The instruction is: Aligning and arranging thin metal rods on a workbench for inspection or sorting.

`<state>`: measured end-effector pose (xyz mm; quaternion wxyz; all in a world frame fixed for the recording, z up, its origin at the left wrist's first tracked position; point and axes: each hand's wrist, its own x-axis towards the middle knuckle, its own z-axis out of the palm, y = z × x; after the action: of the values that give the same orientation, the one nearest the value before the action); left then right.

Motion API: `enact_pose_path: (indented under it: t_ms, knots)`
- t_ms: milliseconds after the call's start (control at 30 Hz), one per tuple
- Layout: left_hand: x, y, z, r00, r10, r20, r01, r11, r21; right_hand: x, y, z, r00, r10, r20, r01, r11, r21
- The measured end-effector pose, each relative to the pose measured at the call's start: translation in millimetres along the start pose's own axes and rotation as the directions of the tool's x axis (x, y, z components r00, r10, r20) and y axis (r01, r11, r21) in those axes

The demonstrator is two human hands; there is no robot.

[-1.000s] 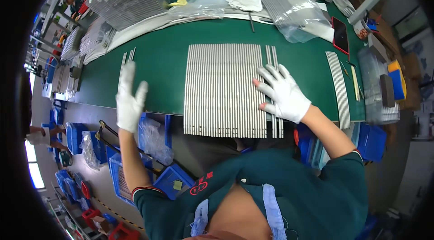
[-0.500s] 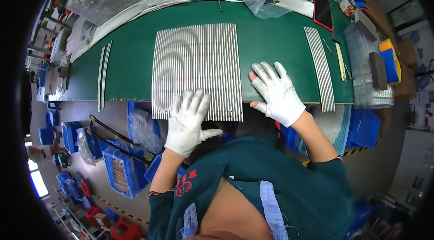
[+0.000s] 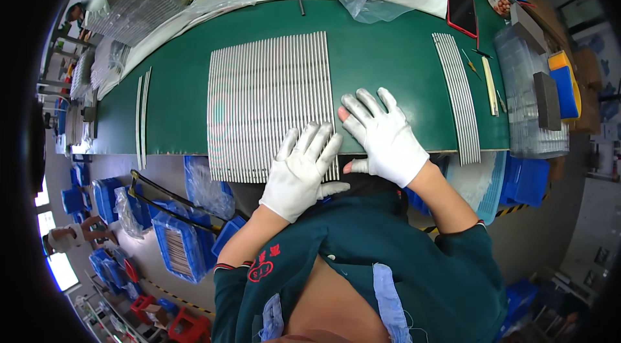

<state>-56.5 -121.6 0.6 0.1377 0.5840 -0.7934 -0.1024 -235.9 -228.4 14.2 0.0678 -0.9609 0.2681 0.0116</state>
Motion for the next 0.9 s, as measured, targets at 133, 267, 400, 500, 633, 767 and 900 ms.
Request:
enact_pose_path:
  t_ms: [133, 267, 400, 500, 633, 767, 900]
  knots:
    - [-21, -10, -12, 0.996, -0.079, 0.032, 0.078, 0.996, 0.035, 0, -2, 4, 0.991, -0.121, -0.061, 0.128, 0.985, 0.114]
    - [-41, -22, -13, 0.986, -0.165, -0.023, 0.167, 0.981, 0.094, 8, -6, 3, 0.958, -0.273, -0.091, 0.287, 0.928, 0.238]
    - [-43, -21, -11, 0.983, -0.180, -0.026, 0.182, 0.978, 0.102, 13, -13, 1, 0.933, -0.346, -0.098, 0.359, 0.885, 0.297]
    - [-43, -21, -10, 0.982, -0.190, -0.006, 0.190, 0.979, 0.074, 8, -8, 4, 0.947, -0.320, -0.008, 0.313, 0.920, 0.237]
    - [-47, -22, -9, 0.979, -0.204, 0.002, 0.204, 0.977, 0.061, -9, 4, -8, 0.961, -0.249, 0.117, 0.223, 0.955, 0.197]
    - [-50, -22, -7, 0.976, -0.217, 0.011, 0.215, 0.971, 0.109, -26, 15, -7, 0.971, -0.225, 0.084, 0.205, 0.959, 0.195]
    - [-49, -23, -7, 0.977, -0.211, 0.018, 0.208, 0.972, 0.112, -18, 11, -10, 0.966, -0.231, 0.115, 0.203, 0.955, 0.215]
